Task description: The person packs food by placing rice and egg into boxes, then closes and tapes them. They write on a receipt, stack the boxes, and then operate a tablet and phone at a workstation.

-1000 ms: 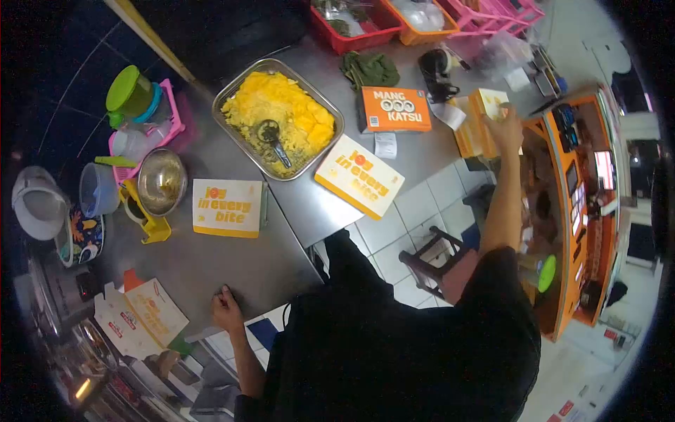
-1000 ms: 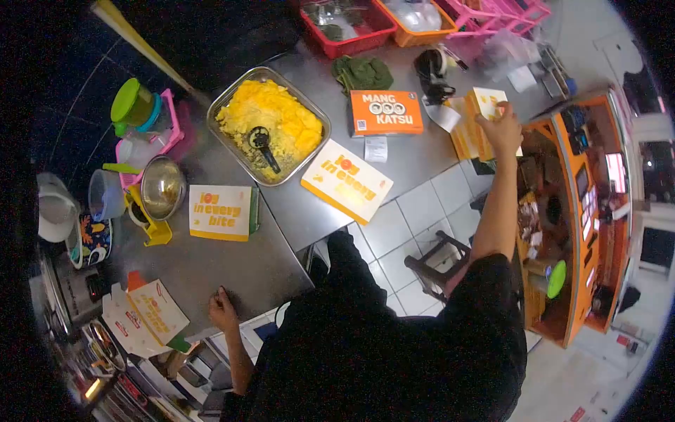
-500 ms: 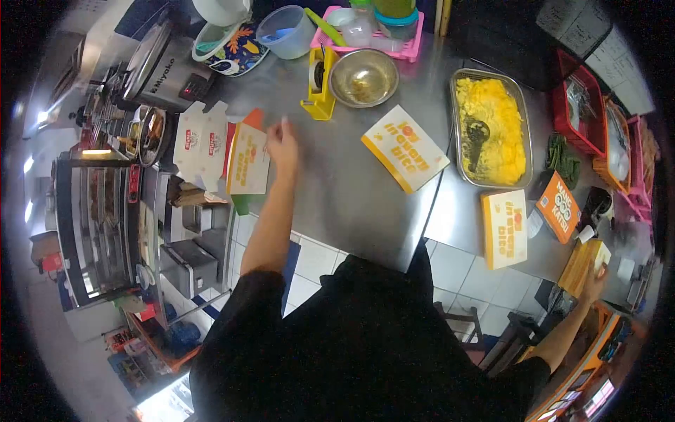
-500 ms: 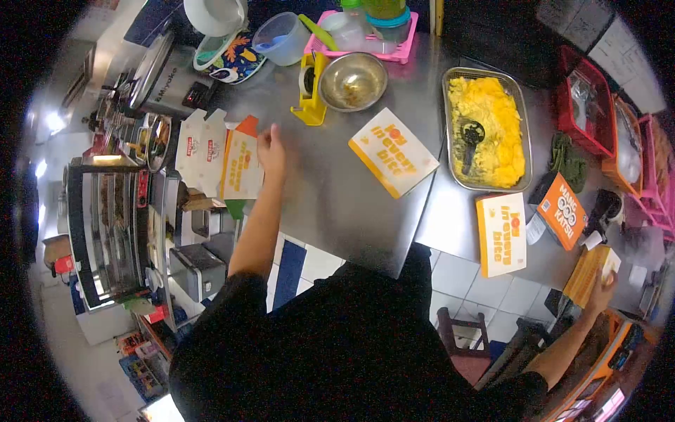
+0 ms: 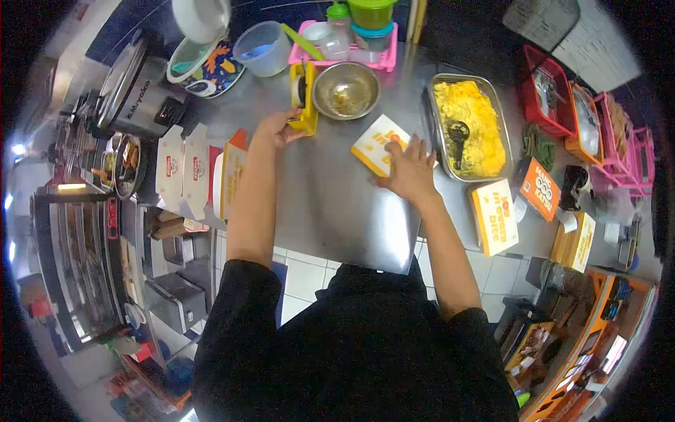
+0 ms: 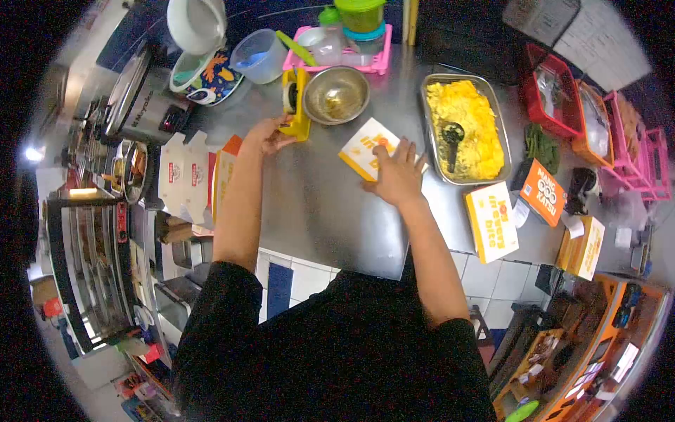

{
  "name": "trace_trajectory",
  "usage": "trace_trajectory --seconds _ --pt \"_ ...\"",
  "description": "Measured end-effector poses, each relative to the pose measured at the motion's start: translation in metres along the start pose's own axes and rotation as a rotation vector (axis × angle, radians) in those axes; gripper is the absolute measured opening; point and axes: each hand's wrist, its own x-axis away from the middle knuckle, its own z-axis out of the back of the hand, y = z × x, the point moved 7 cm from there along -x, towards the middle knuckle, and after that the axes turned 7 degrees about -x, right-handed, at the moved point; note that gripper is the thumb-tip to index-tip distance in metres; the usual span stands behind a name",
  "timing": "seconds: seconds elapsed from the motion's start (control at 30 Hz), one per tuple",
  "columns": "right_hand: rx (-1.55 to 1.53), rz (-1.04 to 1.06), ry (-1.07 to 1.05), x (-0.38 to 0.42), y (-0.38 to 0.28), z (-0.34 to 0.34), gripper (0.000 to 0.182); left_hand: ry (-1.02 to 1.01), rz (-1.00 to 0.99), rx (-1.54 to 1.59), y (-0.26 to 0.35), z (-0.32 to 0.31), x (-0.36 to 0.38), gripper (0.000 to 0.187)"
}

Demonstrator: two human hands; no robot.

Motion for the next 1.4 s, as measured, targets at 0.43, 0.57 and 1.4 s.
trace_trajectory --seconds 0.43,0.57,1.4 --pt "0.151 0.059 0.138 0.006 0.004 -0.021 0.065 -0.033 -0.075 0.104 -0.003 -0.003 0.016 0.031" --pt "0.173 0.134 0.234 0.003 0.005 -0.024 0.059 0.060 -0.306 0.354 -0.010 -0.001 0.040 0.028" --pt "0.057 0.386 -0.038 0.022 0.013 -0.013 0.070 -0.284 -1.239 -1.647 -0.057 -0.163 0.129 0.059"
